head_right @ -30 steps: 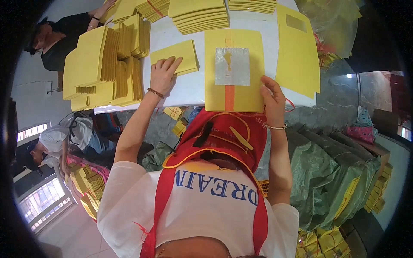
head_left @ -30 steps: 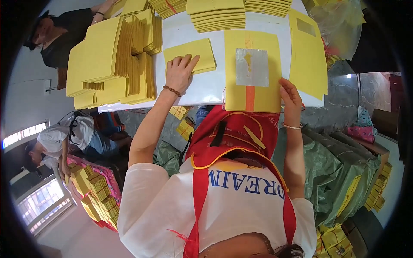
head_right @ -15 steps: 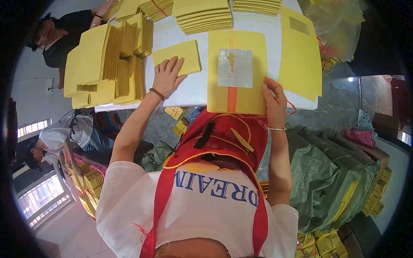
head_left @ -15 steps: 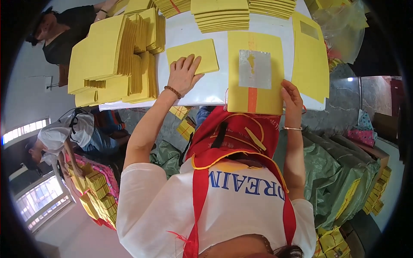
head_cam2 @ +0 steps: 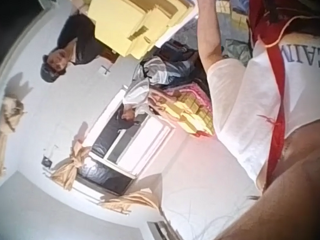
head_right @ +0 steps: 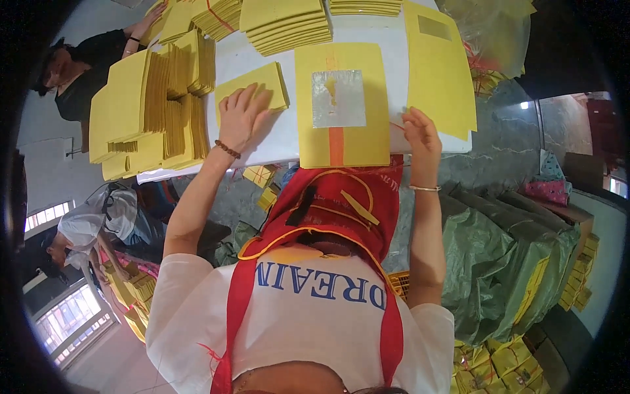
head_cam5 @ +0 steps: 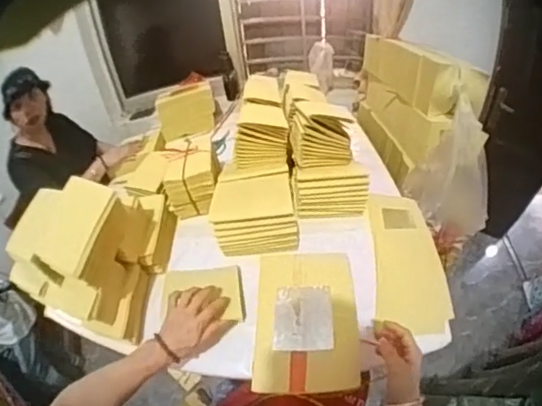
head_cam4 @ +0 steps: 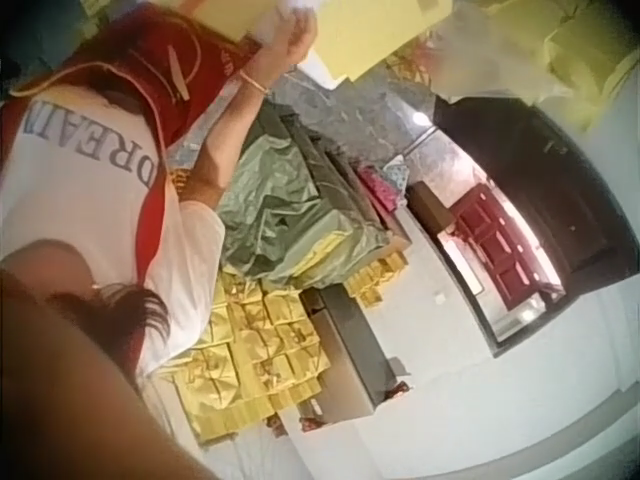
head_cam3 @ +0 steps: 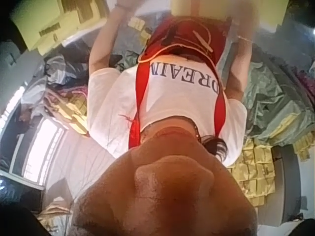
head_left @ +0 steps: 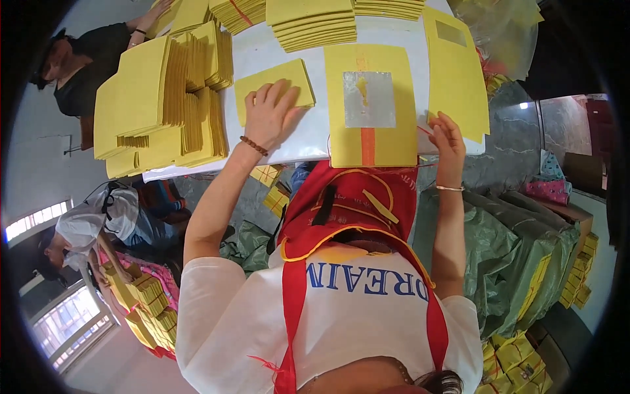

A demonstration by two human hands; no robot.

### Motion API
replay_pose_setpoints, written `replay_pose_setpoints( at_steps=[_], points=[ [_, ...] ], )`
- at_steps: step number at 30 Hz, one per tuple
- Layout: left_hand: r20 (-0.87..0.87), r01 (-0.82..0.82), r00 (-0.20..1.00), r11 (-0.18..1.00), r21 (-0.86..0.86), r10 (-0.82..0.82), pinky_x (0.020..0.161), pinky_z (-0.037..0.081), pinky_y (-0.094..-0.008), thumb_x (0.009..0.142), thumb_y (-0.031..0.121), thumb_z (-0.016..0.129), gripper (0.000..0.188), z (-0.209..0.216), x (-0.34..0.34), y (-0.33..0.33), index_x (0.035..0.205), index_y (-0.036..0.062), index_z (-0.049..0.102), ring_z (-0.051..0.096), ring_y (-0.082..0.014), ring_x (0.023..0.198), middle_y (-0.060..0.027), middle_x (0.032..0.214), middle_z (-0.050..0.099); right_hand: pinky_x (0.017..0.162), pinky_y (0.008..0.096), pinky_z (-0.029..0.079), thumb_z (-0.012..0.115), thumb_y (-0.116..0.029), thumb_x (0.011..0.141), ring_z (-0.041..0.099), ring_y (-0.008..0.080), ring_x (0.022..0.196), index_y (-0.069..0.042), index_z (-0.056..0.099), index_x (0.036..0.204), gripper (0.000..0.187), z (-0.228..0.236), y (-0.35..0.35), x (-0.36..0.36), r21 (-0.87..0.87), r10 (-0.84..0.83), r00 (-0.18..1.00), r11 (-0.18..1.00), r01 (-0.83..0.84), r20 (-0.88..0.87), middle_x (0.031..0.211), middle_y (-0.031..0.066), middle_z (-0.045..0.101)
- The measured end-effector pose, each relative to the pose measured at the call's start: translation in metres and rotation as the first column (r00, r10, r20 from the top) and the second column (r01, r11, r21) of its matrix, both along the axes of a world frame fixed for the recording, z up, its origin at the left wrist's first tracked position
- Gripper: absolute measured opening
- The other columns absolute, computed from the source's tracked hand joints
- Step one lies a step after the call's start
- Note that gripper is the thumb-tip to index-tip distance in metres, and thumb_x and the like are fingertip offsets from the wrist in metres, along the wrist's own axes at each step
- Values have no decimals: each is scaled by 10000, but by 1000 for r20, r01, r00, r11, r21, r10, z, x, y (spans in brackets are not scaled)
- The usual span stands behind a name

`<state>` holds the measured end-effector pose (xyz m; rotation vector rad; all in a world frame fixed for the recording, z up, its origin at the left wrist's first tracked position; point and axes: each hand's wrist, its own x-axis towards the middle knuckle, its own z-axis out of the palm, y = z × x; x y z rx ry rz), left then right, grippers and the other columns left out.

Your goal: Folding and stacking yellow joss paper with gold and silver foil details.

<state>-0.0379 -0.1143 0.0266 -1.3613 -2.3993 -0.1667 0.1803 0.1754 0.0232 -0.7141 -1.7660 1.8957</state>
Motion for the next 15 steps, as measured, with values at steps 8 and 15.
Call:
replay_pose_setpoints(
  at_steps=[8, 15],
  points=[
    [908, -526, 182, 743, 414, -377, 1100, 180, -346, 937, 295, 457, 647, -7, 84, 66, 1389, -78, 183, 263, -330, 1329, -244, 1425, 263, 853, 273, 446, 553, -162, 907, 535, 127, 1047, -57, 455, 1298, 417, 5, 7, 4, -206, -27, 989, 977, 56, 142, 1180, 75, 554],
    [882, -686, 156, 594, 421, -445, 1109, 157, -336, 919, 192, 492, 668, -28, 98, 81, 1405, -61, 110, 167, -285, 1376, -229, 1461, 190, 858, 310, 453, 552, -188, 904, 530, 174, 1092, -110, 319, 1396, 550, -17, -5, 3, -284, 158, 983, 950, -127, 89, 1296, 98, 483]
  ],
)
